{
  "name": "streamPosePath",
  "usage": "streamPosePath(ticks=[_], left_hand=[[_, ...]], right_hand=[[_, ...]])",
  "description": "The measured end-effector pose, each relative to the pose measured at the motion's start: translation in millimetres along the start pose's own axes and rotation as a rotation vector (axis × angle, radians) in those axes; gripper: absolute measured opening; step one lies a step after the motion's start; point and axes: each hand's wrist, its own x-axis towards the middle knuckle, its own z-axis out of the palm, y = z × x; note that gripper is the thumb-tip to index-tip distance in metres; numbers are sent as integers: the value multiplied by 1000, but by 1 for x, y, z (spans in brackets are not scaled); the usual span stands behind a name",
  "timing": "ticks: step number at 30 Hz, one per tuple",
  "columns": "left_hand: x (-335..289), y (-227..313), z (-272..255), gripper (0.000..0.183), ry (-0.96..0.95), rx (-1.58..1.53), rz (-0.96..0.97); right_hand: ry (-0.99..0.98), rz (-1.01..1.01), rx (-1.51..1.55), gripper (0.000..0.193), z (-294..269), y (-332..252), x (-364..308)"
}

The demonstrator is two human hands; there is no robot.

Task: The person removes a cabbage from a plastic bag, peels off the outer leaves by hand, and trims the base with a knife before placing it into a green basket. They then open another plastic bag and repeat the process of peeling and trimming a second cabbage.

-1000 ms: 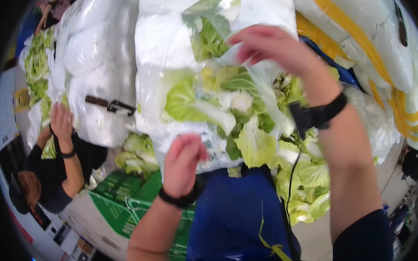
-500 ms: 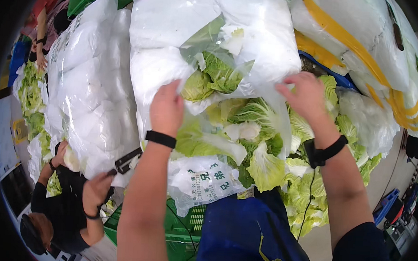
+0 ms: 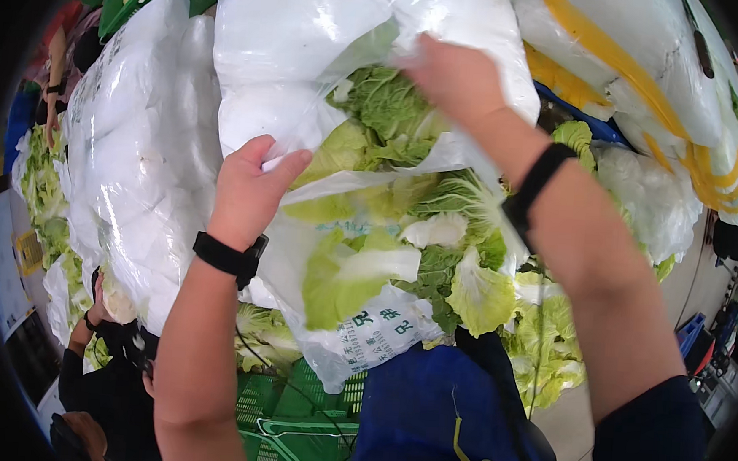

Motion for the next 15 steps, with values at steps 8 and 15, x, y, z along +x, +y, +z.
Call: streamPosePath(ticks=[8,15], left_hand=[[-29,-8,-54,13,231,-297,-39],[-28,-15,-33,11,259,-313,-96]], right_hand=[[-71,424,-69,47,-28,99,12],[-123,-294,666,32,-4,-96,-53]])
